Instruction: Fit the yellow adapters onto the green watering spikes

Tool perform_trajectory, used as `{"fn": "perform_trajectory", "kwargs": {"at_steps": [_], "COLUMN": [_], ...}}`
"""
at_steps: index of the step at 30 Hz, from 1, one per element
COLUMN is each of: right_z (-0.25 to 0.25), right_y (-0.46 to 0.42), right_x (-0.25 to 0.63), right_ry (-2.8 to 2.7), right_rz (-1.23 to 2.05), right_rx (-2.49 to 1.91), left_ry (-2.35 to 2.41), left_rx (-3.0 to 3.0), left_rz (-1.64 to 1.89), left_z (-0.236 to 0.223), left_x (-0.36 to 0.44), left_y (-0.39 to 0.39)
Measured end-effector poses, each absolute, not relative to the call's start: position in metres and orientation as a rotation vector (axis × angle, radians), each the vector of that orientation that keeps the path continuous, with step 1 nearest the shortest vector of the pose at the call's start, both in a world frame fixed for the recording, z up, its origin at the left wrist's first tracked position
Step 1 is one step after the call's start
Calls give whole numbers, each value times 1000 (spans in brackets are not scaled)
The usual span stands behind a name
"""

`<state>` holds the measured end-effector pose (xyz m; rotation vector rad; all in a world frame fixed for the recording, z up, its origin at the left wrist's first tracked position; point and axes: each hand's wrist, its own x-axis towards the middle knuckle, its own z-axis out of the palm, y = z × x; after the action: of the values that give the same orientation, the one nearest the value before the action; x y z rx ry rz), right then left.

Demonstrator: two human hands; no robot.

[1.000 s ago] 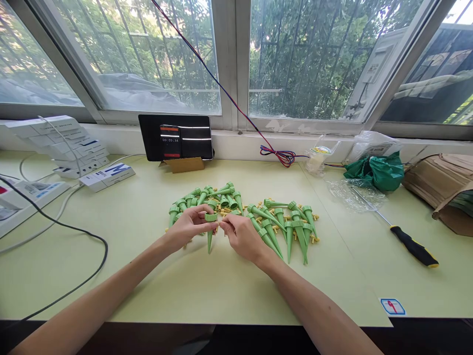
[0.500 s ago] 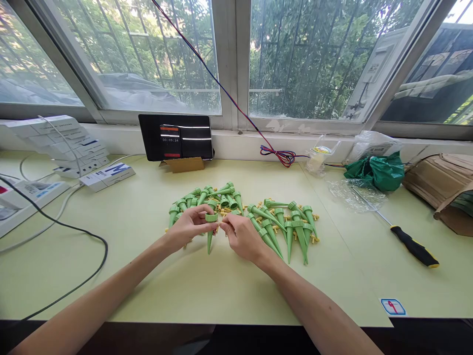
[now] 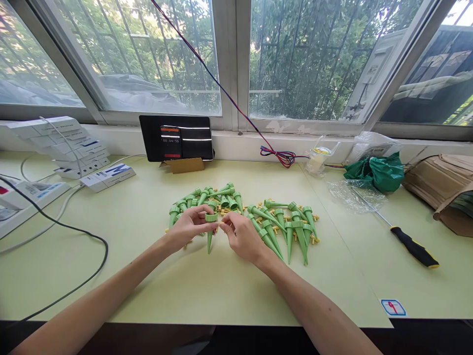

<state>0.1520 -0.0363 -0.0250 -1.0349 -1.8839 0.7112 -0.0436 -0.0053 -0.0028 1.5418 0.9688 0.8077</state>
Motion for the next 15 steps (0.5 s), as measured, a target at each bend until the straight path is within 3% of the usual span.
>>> {"fn": "perform_trajectory", "kwargs": {"at_steps": [15], "right_z": [-27], "right_y": [-34], "right_x": [153], "right_ry": [-1906], "right_rz": [672], "right_rx": [-1022], "left_ry": [926], "left_rx": [1519], "left_rz": [832], "left_z": [-6], "left_x": [-44], "left_y": [-2]}}
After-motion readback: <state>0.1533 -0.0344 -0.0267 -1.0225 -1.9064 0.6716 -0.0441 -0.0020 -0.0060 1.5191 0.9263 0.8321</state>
